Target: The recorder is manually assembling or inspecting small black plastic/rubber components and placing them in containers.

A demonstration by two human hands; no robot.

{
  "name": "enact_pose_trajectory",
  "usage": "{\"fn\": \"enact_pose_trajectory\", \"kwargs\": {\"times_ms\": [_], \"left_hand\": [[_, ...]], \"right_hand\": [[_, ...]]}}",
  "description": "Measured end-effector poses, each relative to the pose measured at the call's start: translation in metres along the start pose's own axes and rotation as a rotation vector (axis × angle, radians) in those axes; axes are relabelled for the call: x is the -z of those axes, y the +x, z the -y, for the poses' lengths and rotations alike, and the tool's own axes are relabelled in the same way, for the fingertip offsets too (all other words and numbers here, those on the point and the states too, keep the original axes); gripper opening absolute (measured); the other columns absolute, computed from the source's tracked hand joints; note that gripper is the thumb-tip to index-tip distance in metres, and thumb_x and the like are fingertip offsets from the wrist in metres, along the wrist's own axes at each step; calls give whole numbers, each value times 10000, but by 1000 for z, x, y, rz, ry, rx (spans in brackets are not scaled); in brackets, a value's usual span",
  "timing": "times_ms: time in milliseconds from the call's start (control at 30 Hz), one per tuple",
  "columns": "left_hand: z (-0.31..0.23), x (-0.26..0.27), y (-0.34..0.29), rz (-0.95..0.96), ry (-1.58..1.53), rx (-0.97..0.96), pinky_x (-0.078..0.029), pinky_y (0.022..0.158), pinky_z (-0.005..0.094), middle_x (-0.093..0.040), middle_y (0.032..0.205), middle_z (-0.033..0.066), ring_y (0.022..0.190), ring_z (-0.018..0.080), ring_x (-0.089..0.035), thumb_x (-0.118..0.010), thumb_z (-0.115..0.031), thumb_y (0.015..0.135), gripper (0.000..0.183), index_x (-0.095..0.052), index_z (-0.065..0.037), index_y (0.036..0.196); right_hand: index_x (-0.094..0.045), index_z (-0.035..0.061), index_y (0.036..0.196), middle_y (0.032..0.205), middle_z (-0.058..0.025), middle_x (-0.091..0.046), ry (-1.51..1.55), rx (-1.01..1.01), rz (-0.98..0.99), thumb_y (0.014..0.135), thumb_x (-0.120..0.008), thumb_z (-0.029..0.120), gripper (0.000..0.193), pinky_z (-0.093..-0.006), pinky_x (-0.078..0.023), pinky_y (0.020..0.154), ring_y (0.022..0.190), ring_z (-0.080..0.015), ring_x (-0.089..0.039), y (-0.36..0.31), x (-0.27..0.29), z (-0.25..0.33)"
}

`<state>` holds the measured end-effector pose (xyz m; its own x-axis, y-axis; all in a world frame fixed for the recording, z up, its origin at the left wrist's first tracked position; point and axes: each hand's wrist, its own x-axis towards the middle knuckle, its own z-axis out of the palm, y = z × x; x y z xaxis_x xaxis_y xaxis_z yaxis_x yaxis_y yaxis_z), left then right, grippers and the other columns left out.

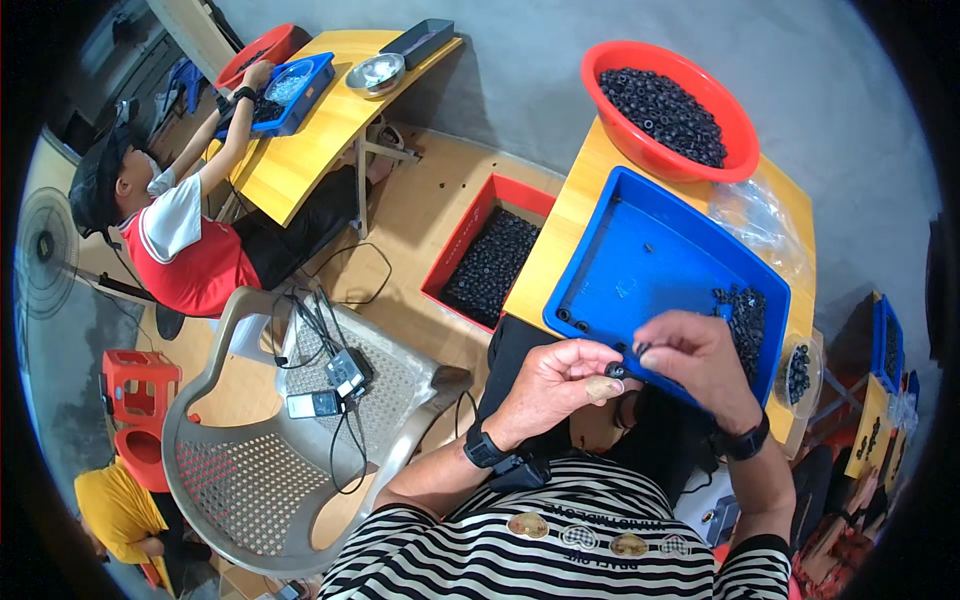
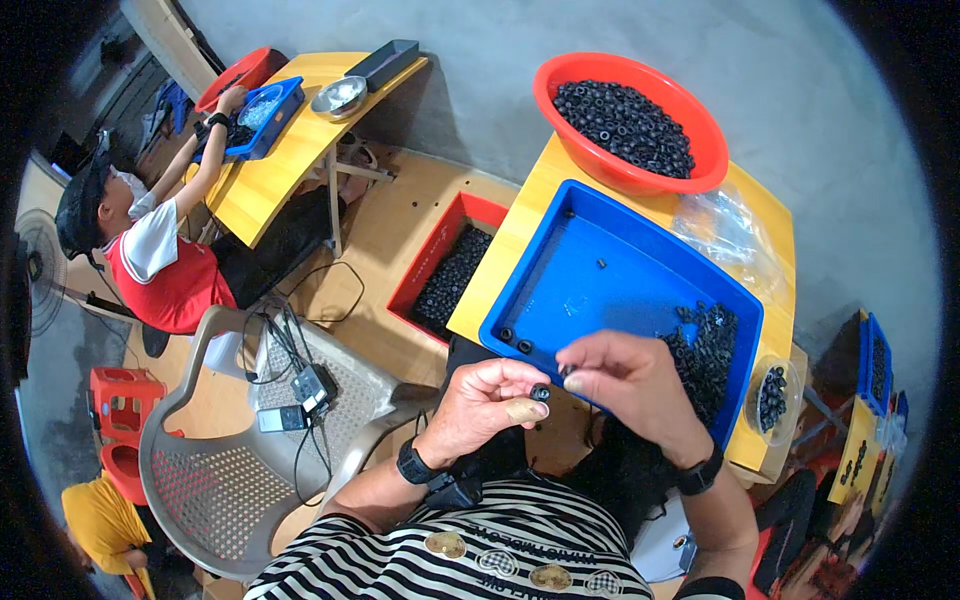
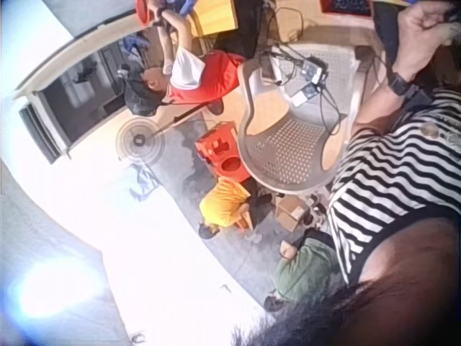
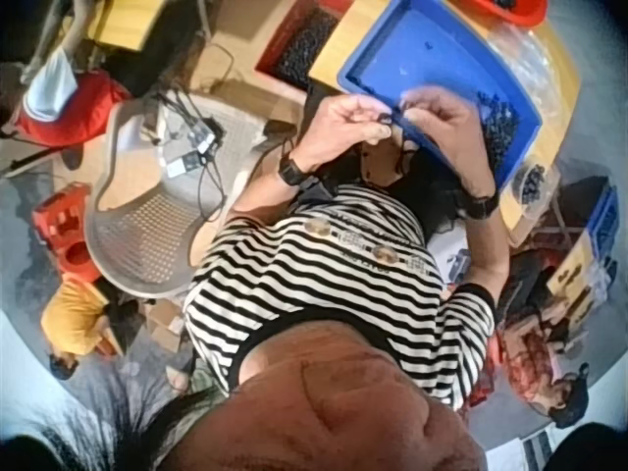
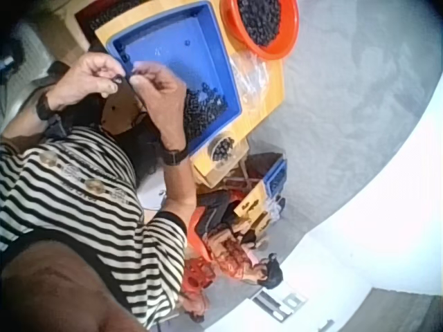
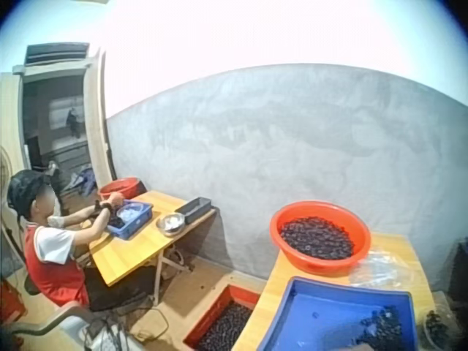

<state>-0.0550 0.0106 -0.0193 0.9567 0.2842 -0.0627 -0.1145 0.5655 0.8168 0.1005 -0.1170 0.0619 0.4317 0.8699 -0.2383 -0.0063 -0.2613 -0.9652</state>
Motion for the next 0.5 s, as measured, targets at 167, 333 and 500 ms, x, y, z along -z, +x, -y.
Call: {"fn": "enact_pose_trajectory", "kwargs": {"times_ms": [167,333,500], "left_hand": [[-2,-17,3,76,-34,-21,-529,694,216,-660,937,64,813,85,-627,-678,23,818,279,-607,11,1088],[-4,-29,1,128,-66,-24,-526,698,215,-663,945,75,822,88,-628,-667,32,825,280,-604,14,1097],[-1,-35,-1,128,-36,-22,-526,703,220,-666,942,76,825,92,-630,-669,27,825,281,-604,14,1099]], "right_hand": [[-655,23,956,871,6,-618,186,184,-2,787,-718,4,182,-198,-460,694,787,-52,-568,-24,-3,-20],[-646,14,959,925,-18,-600,213,210,-40,781,-708,-22,192,-195,-451,680,797,-54,-552,-39,1,-31],[-647,17,962,918,-21,-595,195,234,-49,778,-697,-42,200,-192,-450,681,780,-53,-544,-47,1,-35]]}}
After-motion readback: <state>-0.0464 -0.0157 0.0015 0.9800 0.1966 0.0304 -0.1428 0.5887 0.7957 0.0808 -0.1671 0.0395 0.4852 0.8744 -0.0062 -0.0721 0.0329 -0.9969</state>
